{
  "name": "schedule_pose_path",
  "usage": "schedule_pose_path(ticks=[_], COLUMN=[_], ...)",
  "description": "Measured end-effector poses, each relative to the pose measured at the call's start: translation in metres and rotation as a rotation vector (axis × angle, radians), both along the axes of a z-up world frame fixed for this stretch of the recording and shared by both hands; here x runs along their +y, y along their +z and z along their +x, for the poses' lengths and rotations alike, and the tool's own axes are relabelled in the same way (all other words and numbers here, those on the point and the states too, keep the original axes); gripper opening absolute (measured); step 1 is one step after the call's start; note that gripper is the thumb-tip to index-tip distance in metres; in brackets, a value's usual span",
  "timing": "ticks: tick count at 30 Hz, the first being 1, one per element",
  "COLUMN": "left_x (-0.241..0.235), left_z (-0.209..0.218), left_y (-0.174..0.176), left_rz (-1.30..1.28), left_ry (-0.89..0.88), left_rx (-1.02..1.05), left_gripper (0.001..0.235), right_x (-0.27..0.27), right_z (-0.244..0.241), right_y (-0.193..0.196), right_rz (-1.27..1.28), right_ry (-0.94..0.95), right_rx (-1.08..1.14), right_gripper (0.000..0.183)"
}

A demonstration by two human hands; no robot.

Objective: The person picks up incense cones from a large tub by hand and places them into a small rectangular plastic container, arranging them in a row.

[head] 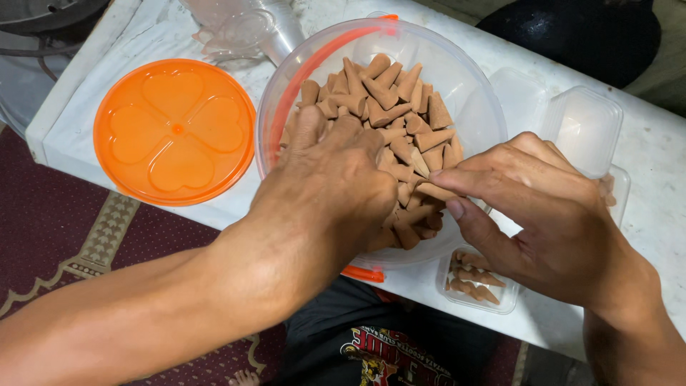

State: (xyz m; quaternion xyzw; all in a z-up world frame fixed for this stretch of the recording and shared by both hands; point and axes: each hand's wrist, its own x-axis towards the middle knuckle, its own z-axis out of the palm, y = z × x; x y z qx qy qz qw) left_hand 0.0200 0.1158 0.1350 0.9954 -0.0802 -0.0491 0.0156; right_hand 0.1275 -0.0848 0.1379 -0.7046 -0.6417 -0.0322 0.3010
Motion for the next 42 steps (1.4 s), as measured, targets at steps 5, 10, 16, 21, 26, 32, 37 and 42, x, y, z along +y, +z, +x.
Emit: schedule_pose_path(ticks=[5, 10, 16, 21, 26, 32, 37, 42], left_x=[0.005, -0.014, -0.013, -0.015, -0.006, 0.001, -0.001, -0.016], left_z=[-0.007, -0.002, -0.005, -0.007, 0.001, 0.013, 0.023, 0.011], left_y=[-0.002, -0.003, -0.013, 0.006, -0.013, -0.01, -0.008, -0.015], left_rz=[0.04, -0.04, 0.26, 0.463, 0.267, 0.151, 0.177, 0.392], left_ry=[0.036, 0.122, -0.043, -0.115, -0.102, -0.132, -0.2, -0.155], left_rx=[-0.144, 0.176, -0.419, -0.405, -0.325, -0.003, 0.073, -0.222], left_gripper=[0.018, 0.023, 0.029, 0.034, 0.023, 0.048, 0.035, 0.025], right_x=[0.004, 0.001, 0.0, -0.002, -0.002, -0.002, -0.003, -0.002], right_z=[0.003, 0.004, 0.005, 0.003, 0.002, 0.003, 0.003, 0.003], right_y=[-0.003, -0.009, -0.012, -0.013, -0.013, -0.016, -0.017, -0.018], right_rz=[-0.018, -0.048, -0.04, -0.041, -0.022, -0.026, -0.011, -0.009], right_ry=[-0.033, -0.077, -0.062, -0.067, -0.066, -0.053, -0.053, -0.051], right_rx=[0.006, 0.022, 0.046, 0.062, 0.068, 0.055, 0.058, 0.069], right_gripper=[0.021, 0.026, 0.024, 0.023, 0.021, 0.021, 0.021, 0.022])
